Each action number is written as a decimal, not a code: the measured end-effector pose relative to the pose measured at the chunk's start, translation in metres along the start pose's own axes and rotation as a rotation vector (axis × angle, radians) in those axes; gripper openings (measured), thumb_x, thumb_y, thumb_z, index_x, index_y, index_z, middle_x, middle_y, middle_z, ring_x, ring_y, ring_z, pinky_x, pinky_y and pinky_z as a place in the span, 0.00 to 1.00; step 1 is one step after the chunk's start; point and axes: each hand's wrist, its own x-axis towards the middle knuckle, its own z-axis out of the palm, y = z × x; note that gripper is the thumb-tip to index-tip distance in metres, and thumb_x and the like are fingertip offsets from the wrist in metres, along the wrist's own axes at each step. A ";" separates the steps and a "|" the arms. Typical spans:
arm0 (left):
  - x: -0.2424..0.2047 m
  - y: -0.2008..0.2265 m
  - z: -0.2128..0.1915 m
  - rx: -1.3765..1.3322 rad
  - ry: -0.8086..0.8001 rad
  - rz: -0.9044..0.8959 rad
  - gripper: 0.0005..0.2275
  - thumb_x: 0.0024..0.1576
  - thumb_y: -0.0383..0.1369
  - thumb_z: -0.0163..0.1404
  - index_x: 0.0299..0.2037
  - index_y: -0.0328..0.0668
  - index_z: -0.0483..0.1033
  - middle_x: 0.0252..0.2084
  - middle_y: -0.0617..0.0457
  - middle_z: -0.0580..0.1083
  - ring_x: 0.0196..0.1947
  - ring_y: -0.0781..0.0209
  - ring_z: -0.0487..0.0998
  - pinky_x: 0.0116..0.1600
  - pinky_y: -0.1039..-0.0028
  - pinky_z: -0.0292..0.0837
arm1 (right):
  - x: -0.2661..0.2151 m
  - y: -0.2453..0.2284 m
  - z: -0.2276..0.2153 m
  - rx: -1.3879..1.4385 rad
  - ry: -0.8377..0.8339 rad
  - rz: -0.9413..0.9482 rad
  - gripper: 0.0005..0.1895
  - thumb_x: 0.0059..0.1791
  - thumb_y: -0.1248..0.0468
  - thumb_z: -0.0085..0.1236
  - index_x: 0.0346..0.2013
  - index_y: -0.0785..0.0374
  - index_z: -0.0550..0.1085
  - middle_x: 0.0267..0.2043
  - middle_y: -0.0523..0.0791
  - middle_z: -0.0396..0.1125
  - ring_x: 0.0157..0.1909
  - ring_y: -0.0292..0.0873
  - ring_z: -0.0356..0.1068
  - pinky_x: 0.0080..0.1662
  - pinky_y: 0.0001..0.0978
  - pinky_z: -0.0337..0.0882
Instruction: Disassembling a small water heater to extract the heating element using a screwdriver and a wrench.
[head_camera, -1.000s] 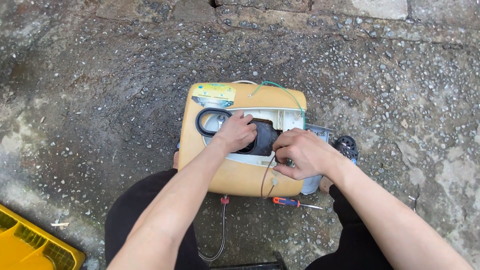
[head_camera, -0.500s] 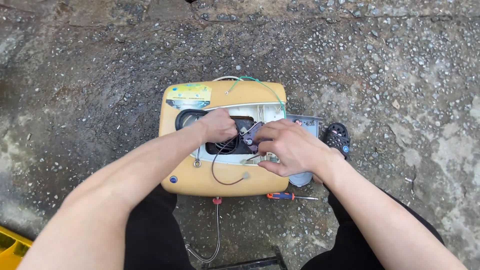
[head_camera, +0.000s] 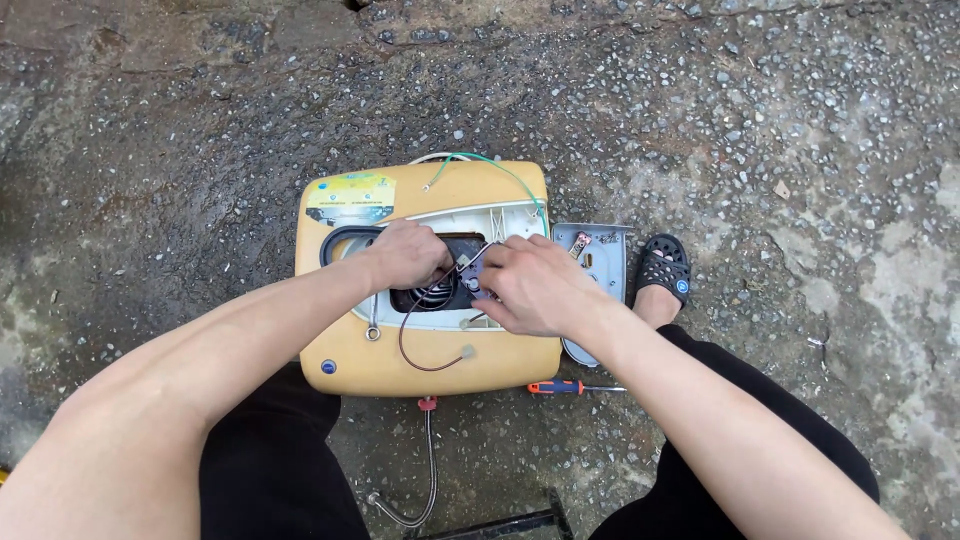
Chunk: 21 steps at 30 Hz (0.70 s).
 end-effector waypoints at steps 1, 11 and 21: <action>-0.002 0.001 -0.004 -0.038 -0.027 -0.051 0.07 0.50 0.45 0.52 0.23 0.64 0.80 0.20 0.60 0.77 0.30 0.50 0.83 0.37 0.61 0.78 | 0.005 -0.001 0.005 -0.047 0.062 0.021 0.11 0.49 0.49 0.56 0.33 0.51 0.79 0.42 0.43 0.72 0.50 0.48 0.73 0.51 0.43 0.72; -0.019 0.022 -0.007 -0.057 0.193 -0.157 0.08 0.53 0.37 0.53 0.22 0.54 0.78 0.17 0.60 0.74 0.25 0.53 0.81 0.30 0.63 0.77 | 0.041 0.017 0.067 -0.164 0.082 0.173 0.22 0.47 0.60 0.52 0.56 0.61 0.71 0.53 0.51 0.69 0.65 0.58 0.64 0.65 0.53 0.62; -0.014 0.017 -0.001 -0.132 0.090 -0.294 0.05 0.50 0.44 0.56 0.27 0.63 0.82 0.24 0.62 0.78 0.32 0.53 0.83 0.37 0.61 0.78 | 0.039 -0.006 0.073 -0.221 0.555 -0.013 0.07 0.44 0.56 0.59 0.26 0.54 0.79 0.29 0.44 0.67 0.36 0.49 0.68 0.43 0.45 0.68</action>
